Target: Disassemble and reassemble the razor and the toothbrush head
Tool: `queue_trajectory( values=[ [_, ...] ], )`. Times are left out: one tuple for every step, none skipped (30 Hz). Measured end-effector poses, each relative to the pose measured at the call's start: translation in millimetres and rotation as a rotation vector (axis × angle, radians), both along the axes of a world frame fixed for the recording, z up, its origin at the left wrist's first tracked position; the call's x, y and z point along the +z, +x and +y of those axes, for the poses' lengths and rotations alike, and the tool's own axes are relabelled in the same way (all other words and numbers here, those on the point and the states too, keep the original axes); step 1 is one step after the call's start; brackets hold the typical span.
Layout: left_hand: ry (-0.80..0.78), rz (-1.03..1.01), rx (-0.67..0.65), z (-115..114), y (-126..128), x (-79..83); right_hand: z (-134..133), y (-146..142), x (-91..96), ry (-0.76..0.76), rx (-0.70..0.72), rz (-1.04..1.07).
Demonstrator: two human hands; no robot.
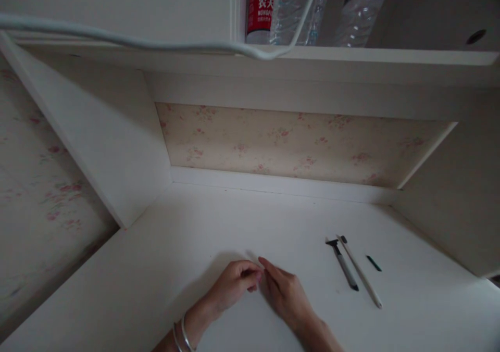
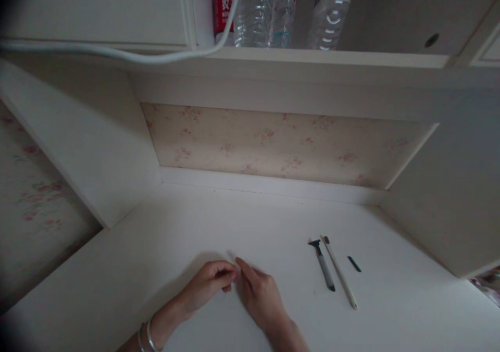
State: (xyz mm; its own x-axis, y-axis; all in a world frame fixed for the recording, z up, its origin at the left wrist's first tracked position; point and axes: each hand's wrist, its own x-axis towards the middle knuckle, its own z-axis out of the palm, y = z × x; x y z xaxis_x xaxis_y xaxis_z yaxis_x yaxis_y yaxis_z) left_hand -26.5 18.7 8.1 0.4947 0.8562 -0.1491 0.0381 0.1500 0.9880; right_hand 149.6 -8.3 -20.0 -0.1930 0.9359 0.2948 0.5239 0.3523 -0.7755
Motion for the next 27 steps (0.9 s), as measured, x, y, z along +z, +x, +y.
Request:
queue_trajectory(
  values=[
    [0.014,-0.004,-0.006,0.1,-0.2,-1.3,-2.0,-4.0,0.8,-0.021,0.044,0.017],
    [0.026,-0.005,-0.011,0.1,-0.3,-2.5,-3.2,-5.7,1.9,-0.04,0.06,0.027],
    [0.033,-0.004,-0.012,0.2,-0.5,-3.6,-3.8,-5.8,3.1,-0.059,0.054,0.031],
    [0.035,0.0,-0.01,0.2,-0.7,-4.5,-3.7,-4.8,4.1,-0.078,0.033,0.026],
    [0.033,0.007,-0.008,0.3,-0.8,-5.0,-3.2,-3.4,4.9,-0.094,0.01,0.014],
    [0.029,0.014,-0.007,0.4,-0.9,-5.1,-2.6,-2.0,5.5,-0.104,-0.004,-0.003],
    [0.024,0.018,-0.007,0.4,-0.9,-5.0,-2.0,-0.9,5.8,-0.105,-0.005,-0.02],
    [0.02,0.019,-0.005,0.4,-0.9,-4.6,-1.4,-0.4,5.7,-0.095,0.004,-0.033],
    [0.017,0.017,-0.004,0.3,-1.0,-4.1,-1.1,-0.3,5.4,-0.081,0.019,-0.042],
    [0.017,0.015,-0.005,0.2,-1.0,-3.8,-0.8,-0.5,4.9,-0.068,0.033,-0.048],
    [0.02,0.013,-0.006,0.2,-1.0,-3.6,-0.6,-0.7,4.1,-0.061,0.044,-0.053],
    [0.024,0.01,-0.008,0.1,-1.1,-3.7,-0.3,-0.8,3.1,-0.06,0.052,-0.058],
    [0.029,0.009,-0.011,0.2,-1.2,-3.9,0.0,-0.7,2.1,-0.062,0.059,-0.062],
    [0.035,0.007,-0.013,0.3,-1.3,-4.4,0.4,-0.2,1.1,-0.064,0.067,-0.064],
    [0.037,0.006,-0.015,0.5,-1.4,-4.8,0.8,0.5,0.2,-0.066,0.078,-0.066],
    [0.038,0.005,-0.016,0.7,-1.4,-5.1,1.2,1.4,-0.5,-0.066,0.087,-0.068],
    [0.037,0.005,-0.015,0.9,-1.5,-5.3,1.5,2.2,-1.1,-0.064,0.091,-0.07],
    [0.036,0.006,-0.013,1.0,-1.5,-5.2,1.7,3.0,-1.3,-0.061,0.092,-0.072],
    [0.034,0.009,-0.012,1.1,-1.4,-4.8,1.8,3.5,-1.3,-0.059,0.093,-0.073],
    [0.032,0.013,-0.01,1.1,-1.3,-4.2,1.8,3.8,-1.1,-0.057,0.096,-0.074],
    [0.029,0.016,-0.007,1.0,-1.2,-3.4,1.8,3.7,-0.7,-0.055,0.099,-0.076],
    [0.024,0.019,-0.005,0.7,-1.1,-2.6,1.8,3.5,-0.1,-0.054,0.102,-0.078],
    [0.018,0.019,-0.003,0.5,-1.0,-1.8,1.7,3.1,0.8,-0.053,0.104,-0.081],
    [0.011,0.019,-0.002,0.2,-1.0,-1.1,1.6,2.6,1.9,-0.052,0.104,-0.086],
    [0.008,0.019,-0.002,-0.1,-1.0,-0.4,1.3,2.1,3.1,-0.05,0.1,-0.093],
    [0.009,0.02,-0.002,-0.3,-1.0,0.1,1.1,1.6,4.6,-0.049,0.097,-0.1],
    [0.011,0.024,-0.006,-0.5,-1.1,0.4,0.7,1.1,6.3,-0.05,0.095,-0.108]
  ],
)
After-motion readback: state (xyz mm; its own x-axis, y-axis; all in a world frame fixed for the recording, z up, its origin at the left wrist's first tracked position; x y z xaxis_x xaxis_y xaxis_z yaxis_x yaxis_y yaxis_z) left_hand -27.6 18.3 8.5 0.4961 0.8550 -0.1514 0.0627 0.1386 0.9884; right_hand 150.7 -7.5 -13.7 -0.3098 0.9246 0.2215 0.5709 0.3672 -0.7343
